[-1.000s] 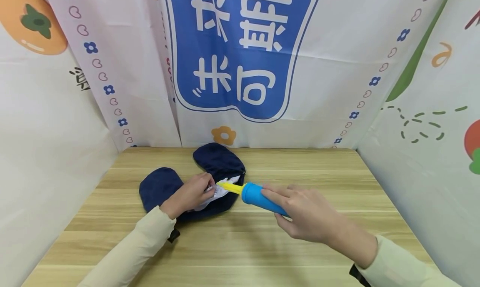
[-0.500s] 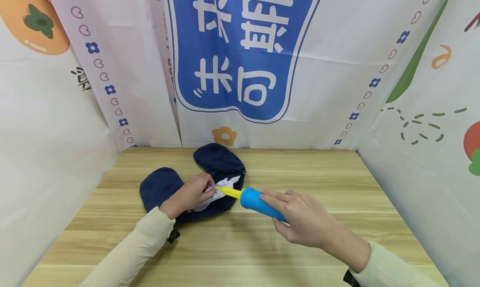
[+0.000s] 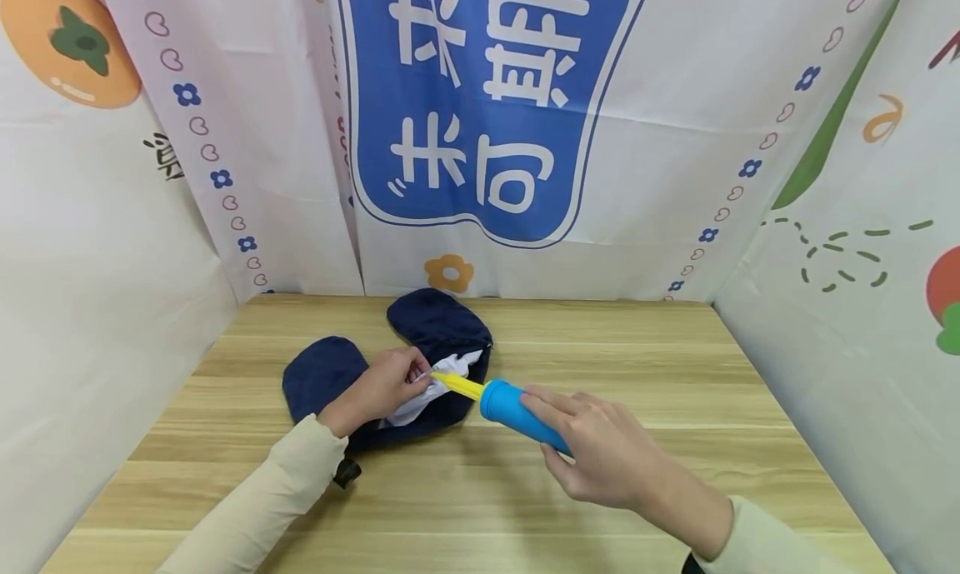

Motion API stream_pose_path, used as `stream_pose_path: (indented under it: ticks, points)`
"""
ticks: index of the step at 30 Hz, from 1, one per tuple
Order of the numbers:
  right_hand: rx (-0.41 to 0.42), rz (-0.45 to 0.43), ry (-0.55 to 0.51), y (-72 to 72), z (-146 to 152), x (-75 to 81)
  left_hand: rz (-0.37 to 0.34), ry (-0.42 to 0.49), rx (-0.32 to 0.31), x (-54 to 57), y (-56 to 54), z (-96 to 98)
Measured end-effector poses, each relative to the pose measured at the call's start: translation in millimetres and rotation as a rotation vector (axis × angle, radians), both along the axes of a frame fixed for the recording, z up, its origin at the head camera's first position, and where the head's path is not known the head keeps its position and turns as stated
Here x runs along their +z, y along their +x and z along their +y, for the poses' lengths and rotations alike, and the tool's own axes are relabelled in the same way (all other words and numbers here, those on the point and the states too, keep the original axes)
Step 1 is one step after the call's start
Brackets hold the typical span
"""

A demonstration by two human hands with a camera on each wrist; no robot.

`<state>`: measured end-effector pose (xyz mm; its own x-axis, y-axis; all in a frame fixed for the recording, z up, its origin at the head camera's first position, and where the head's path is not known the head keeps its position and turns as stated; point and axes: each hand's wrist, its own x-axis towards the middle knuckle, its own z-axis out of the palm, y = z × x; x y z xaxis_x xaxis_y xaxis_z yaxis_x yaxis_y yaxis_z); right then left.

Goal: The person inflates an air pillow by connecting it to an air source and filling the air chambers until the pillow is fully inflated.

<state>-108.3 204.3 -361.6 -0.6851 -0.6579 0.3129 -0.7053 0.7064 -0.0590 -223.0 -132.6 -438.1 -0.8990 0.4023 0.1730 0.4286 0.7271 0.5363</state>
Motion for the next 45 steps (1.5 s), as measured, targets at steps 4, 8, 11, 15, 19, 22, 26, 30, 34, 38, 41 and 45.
stream_pose_path:
  ticks: [4, 8, 11, 15, 19, 22, 26, 30, 34, 38, 41, 45]
  points:
    - [0.002, 0.022, -0.036, 4.6, -1.8, -3.5, 0.015, 0.018, 0.011, 2.3, 2.1, 1.8]
    - [-0.005, 0.027, -0.055, 7.1, -3.9, -6.1, 0.075, -0.001, 0.02, 3.2, 5.2, 3.8]
    - [-0.017, 0.029, -0.061, 8.0, -4.9, -7.7, 0.137, -0.017, 0.013, 1.8, 6.8, 4.9]
    - [-0.01, 0.059, -0.059, 8.9, -6.4, -9.2, 0.18, -0.016, -0.009, -2.1, 8.3, 5.1]
    - [0.004, 0.078, -0.053, 10.7, -8.7, -9.7, 0.185, 0.01, -0.023, -5.1, 9.1, 4.6]
    - [0.007, 0.081, -0.058, 12.2, -10.5, -11.2, 0.176, 0.044, -0.022, -6.4, 9.6, 3.5]
    - [0.007, 0.093, -0.077, 13.2, -11.4, -17.9, 0.134, 0.09, -0.005, -7.8, 9.3, 1.9]
    - [-0.002, 0.113, -0.101, 14.0, -11.6, -26.6, 0.076, 0.152, 0.018, -10.6, 7.5, -0.2]
    - [-0.008, 0.123, -0.126, 14.4, -11.6, -34.7, 0.037, 0.197, 0.041, -11.4, 8.4, -2.5]
    - [-0.007, 0.124, -0.154, 14.5, -10.7, -39.6, 0.077, 0.178, 0.034, -9.5, 10.8, -1.8]
    - [-0.003, 0.121, -0.161, 14.2, -10.7, -40.7, 0.143, 0.124, 0.015, -7.6, 12.8, -0.6]
    - [0.012, 0.122, -0.158, 13.7, -12.4, -39.1, 0.213, 0.043, -0.017, -6.2, 15.2, 0.2]
